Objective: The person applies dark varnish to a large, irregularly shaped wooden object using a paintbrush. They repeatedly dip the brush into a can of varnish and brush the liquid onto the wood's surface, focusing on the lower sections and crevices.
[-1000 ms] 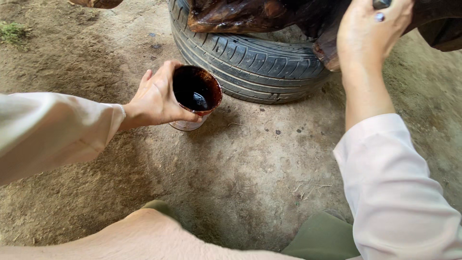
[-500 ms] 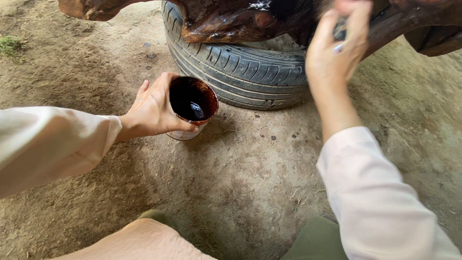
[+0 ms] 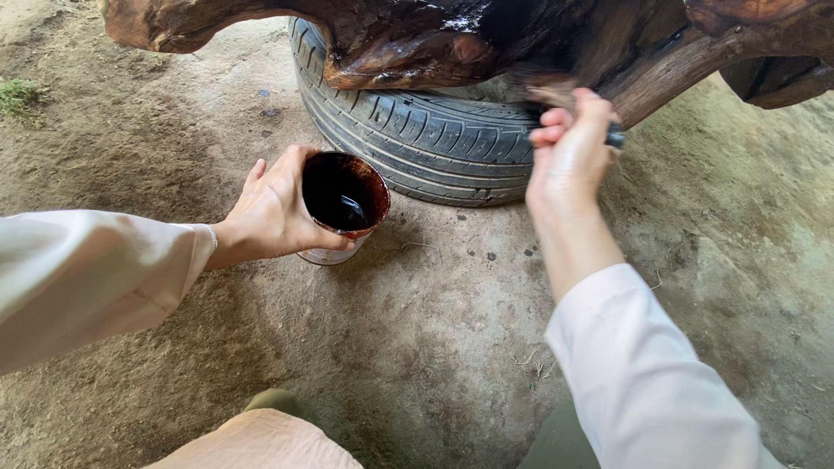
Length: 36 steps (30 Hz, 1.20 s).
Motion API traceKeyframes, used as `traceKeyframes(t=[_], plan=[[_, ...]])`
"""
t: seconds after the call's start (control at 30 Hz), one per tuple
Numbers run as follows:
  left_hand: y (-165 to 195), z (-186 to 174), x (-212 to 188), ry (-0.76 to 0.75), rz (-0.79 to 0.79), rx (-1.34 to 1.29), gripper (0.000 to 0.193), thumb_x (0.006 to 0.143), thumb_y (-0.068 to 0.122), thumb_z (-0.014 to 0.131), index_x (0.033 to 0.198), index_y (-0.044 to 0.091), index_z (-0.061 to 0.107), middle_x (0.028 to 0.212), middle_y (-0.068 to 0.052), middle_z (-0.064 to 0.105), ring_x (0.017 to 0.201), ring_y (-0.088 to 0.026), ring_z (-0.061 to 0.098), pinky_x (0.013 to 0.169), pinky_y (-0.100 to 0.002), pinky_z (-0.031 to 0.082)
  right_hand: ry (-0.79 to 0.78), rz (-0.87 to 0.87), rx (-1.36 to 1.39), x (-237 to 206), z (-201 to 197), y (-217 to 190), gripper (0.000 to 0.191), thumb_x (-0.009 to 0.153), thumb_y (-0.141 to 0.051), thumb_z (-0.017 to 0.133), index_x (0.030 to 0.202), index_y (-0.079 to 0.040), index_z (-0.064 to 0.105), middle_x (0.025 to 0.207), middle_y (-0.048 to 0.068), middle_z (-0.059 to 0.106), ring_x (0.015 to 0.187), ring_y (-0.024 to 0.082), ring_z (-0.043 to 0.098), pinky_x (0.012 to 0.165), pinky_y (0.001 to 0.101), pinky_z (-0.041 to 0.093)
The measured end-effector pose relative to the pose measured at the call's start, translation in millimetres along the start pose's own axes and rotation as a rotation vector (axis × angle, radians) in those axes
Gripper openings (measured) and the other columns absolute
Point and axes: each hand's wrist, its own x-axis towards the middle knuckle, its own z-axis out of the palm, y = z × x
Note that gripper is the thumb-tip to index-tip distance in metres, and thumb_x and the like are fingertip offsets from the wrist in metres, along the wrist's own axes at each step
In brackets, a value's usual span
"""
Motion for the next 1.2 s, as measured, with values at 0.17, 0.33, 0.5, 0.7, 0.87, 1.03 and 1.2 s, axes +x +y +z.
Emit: traceKeyframes(t=[0.17,0.33,0.5,0.7,0.87,1.03,1.2], plan=[[-2,0,-2,-0.013,-0.005,0.005,0.124,0.048,0.052,0.097,0.145,0.008,0.033,0.138,-0.012,0.054,0.138,-0.03,0.048,0.124,-0.057,0.013,-0.181,0.309,0.07,-41,22,32,0.023,0.091,-0.017,0.06,0.103,0.003,0.064,0.062,0.005,0.054,0.048,0.009,0.049,0.046,0.0254,0.047],[-3,0,1,0.012,-0.015,0.018,0.121,0.049,0.053,0.096,0.143,0.007,0.035,0.139,-0.014,0.054,0.138,-0.03,0.049,0.124,-0.057,0.014,-0.084,0.322,0.196,-17,15,27,0.017,0.088,-0.012,0.058,0.095,0.003,0.062,0.065,0.008,0.059,0.049,0.011,0.049,0.048,0.0276,0.046],[-4,0,0,-0.004,-0.021,0.014,0.124,0.048,0.054,0.097,0.144,0.007,0.034,0.138,-0.014,0.055,0.137,-0.03,0.048,0.124,-0.056,0.013,0.058,0.091,0.173,27,-4,-2,0.016,0.092,-0.014,0.062,0.087,0.001,0.062,0.068,0.009,0.062,0.051,0.012,0.053,0.049,0.0287,0.048],[-4,2,-3,0.007,-0.013,-0.003,0.124,0.047,0.052,0.096,0.144,0.006,0.034,0.137,-0.014,0.056,0.136,-0.031,0.049,0.123,-0.056,0.014,-0.159,0.092,0.048,-28,19,19,0.017,0.091,-0.016,0.063,0.098,-0.001,0.063,0.066,0.009,0.062,0.053,0.014,0.058,0.049,0.0292,0.052],[-4,-1,0,-0.013,-0.021,0.025,0.126,0.049,0.054,0.096,0.146,0.004,0.031,0.139,-0.016,0.053,0.138,-0.032,0.048,0.125,-0.056,0.013,-0.219,-0.031,-0.084,-48,20,8,0.025,0.094,-0.019,0.059,0.105,0.003,0.063,0.072,0.009,0.064,0.056,0.013,0.058,0.047,0.0281,0.051],[-1,0,1,-0.037,-0.019,0.033,0.133,0.049,0.057,0.097,0.148,0.003,0.026,0.142,-0.017,0.049,0.14,-0.034,0.043,0.124,-0.057,0.01,-0.276,-0.357,-0.151,-41,19,-3,0.022,0.1,-0.014,0.053,0.109,0.004,0.062,0.091,0.012,0.068,0.067,0.014,0.064,0.053,0.0303,0.056],[-1,-1,0,-0.018,0.002,0.025,0.125,0.05,0.055,0.095,0.146,0.006,0.031,0.141,-0.016,0.051,0.14,-0.032,0.045,0.124,-0.058,0.012,-0.203,-0.157,-0.214,-68,24,6,0.018,0.099,-0.013,0.053,0.103,0.001,0.063,0.087,0.008,0.068,0.06,0.013,0.063,0.047,0.0293,0.053]])
